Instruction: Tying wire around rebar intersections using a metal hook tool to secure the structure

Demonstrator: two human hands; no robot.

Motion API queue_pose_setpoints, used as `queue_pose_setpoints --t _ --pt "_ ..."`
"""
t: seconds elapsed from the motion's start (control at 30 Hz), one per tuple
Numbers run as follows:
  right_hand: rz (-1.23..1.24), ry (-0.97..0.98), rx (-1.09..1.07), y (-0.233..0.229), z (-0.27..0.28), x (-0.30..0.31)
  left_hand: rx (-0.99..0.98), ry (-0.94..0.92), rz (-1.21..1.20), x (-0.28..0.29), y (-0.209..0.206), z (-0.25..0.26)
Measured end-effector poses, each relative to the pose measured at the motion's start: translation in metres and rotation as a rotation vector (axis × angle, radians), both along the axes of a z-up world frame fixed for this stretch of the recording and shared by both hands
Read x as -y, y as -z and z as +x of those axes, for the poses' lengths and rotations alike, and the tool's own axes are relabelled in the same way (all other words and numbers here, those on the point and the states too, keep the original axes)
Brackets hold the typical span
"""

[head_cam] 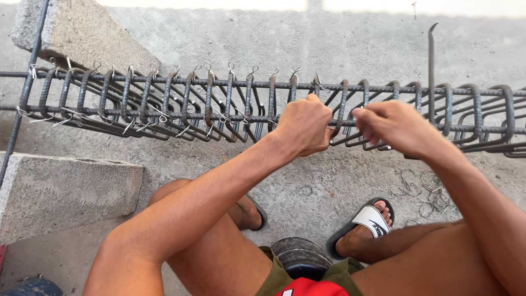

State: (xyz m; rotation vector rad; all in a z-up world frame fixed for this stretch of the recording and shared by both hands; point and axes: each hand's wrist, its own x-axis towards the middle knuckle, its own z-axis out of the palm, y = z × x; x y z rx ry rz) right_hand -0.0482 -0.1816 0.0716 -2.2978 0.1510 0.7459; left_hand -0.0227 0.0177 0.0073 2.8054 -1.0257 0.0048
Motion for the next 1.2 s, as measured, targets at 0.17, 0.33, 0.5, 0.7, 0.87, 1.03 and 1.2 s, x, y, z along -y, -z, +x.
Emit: queue_pose_setpoints --t 0.17,0.33,0.5,0.7,0.87,1.03,1.2 --pt "-0.230 0.094 0.071 -0.013 -0.007 0.051 0.060 -0.014 -0.021 0.004 0.009 0.002" --pt "-0.545 0.135 0.131 -0.004 -0.020 0.083 -0.078 -0.071 -0.002 0.010 0.006 0.005" --pt "-0.740 0.063 0.130 0.023 -0.019 0.107 -0.214 -0.162 -0.153 0.011 -0.004 0.010" --pt "-0.765 0.018 0.093 0.027 -0.019 0.101 -0.267 -0.207 -0.185 0.012 -0.008 0.023" --pt "-0.762 -0.053 0.025 0.036 -0.017 0.101 -0.403 -0.249 -0.087 0.013 -0.018 0.029" --pt "-0.753 -0.024 0.082 0.033 -0.018 0.099 -0.545 -0.275 0.002 0.012 -0.012 0.044" --pt "-0.685 0.082 0.190 0.023 -0.023 0.112 -0.581 -0.222 0.101 0.011 -0.032 0.046"
